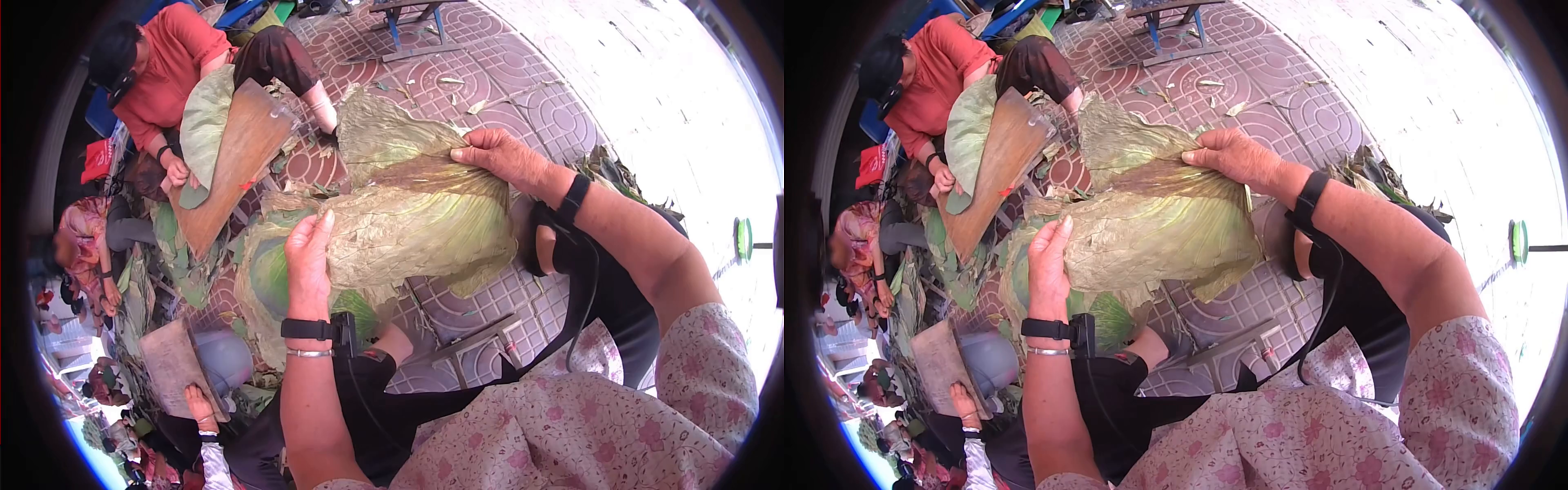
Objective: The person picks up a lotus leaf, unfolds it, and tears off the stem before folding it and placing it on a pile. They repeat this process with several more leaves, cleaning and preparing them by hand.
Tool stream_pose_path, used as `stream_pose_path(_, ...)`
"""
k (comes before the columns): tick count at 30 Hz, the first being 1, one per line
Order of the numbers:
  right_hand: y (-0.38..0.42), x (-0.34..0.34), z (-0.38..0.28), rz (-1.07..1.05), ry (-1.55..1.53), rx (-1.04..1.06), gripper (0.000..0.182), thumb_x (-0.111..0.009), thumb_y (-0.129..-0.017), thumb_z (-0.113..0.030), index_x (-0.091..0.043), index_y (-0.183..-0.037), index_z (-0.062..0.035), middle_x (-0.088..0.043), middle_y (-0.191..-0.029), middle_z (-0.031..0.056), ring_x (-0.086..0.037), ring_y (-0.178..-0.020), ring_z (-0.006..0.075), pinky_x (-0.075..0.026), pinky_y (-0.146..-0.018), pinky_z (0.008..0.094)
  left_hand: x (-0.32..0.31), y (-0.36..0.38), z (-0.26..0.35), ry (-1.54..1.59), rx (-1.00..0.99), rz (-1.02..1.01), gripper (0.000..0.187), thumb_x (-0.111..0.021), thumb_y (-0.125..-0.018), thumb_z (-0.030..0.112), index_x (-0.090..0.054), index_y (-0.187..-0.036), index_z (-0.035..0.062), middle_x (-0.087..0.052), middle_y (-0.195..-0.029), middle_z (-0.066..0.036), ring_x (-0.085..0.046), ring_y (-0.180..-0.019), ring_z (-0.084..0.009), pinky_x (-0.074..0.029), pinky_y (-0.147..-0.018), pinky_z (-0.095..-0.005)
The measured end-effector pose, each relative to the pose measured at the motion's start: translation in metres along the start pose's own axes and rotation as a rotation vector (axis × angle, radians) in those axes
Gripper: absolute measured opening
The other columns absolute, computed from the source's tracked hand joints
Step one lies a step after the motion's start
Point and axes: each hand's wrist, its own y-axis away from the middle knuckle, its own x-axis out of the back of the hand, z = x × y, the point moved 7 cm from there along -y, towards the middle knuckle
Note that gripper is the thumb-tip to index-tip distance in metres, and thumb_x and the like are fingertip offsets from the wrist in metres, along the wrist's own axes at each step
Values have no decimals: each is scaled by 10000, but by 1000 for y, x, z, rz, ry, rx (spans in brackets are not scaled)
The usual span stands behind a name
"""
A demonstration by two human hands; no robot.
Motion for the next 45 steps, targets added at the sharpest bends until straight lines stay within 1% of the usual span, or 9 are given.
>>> stream_pose_path(5,0,-2,2,18,-19,7,230,-695,-961,-251,-716,-967,-22,-683,-837,9,-604,-769,91,-499,-709,275,22,-5,5,-49,-72,219,196,-679,-977,190,-687,-1057,11,-696,-974,-13,-620,-892,-77,-506,-803,-250)
stream_pose_path(11,-6,11,19,108,-258,-51,187,-694,-959,-211,-706,-973,-25,-705,-878,33,-643,-786,104,-533,-717,281,-34,20,39,366,110,57,266,-634,-1010,267,-694,-1055,12,-687,-1029,-19,-624,-914,-87,-491,-862,-232)
stream_pose_path(17,-6,14,19,132,-398,-55,170,-688,-960,-186,-691,-1010,-23,-718,-928,49,-678,-818,121,-570,-744,284,14,-4,-7,-40,-55,69,397,-610,-1017,345,-634,-1201,-6,-677,-1127,-62,-618,-982,-113,-503,-892,-287)
stream_pose_path(20,-3,12,17,165,-401,-37,169,-679,-967,-188,-683,-1011,-25,-716,-940,53,-675,-811,125,-568,-742,288,32,-11,-8,-27,-72,123,496,-621,-1005,375,-532,-1308,-7,-585,-1335,-129,-580,-1178,-185,-481,-993,-361)
stream_pose_path(23,-10,25,26,232,-431,-40,176,-667,-976,-197,-667,-1023,-27,-712,-955,61,-676,-815,140,-567,-750,306,26,-6,3,201,-3,182,553,-569,-1016,455,-533,-1312,-11,-597,-1307,-164,-587,-1185,-217,-461,-1018,-363)
stream_pose_path(28,-17,50,38,363,-550,-27,213,-653,-985,-220,-633,-1062,-23,-699,-1001,79,-669,-870,166,-551,-799,332,-3,16,-10,-13,283,141,1082,-641,-814,758,-303,-1474,-30,-423,-1436,-294,-376,-1401,-395,-336,-1106,-570)
stream_pose_path(31,-21,51,37,375,-598,33,223,-644,-989,-219,-629,-1087,-19,-694,-1019,80,-664,-884,167,-543,-813,336,-34,32,-44,124,542,14,987,-703,-839,653,-328,-1460,-16,-435,-1411,-298,-412,-1361,-400,-397,-1075,-544)
stream_pose_path(37,-23,46,33,418,-569,83,224,-632,-992,-215,-631,-1106,-22,-691,-1017,83,-649,-871,166,-525,-803,325,-66,47,-70,305,659,-96,700,-779,-877,393,-447,-1353,3,-513,-1325,-274,-523,-1234,-386,-503,-982,-511)
stream_pose_path(45,-36,57,51,493,-446,80,236,-634,-983,-223,-643,-1074,-6,-679,-951,70,-619,-844,151,-492,-779,318,-63,43,-64,199,432,-52,347,-715,-927,153,-560,-1200,7,-665,-1139,-114,-666,-1001,-247,-570,-792,-406)
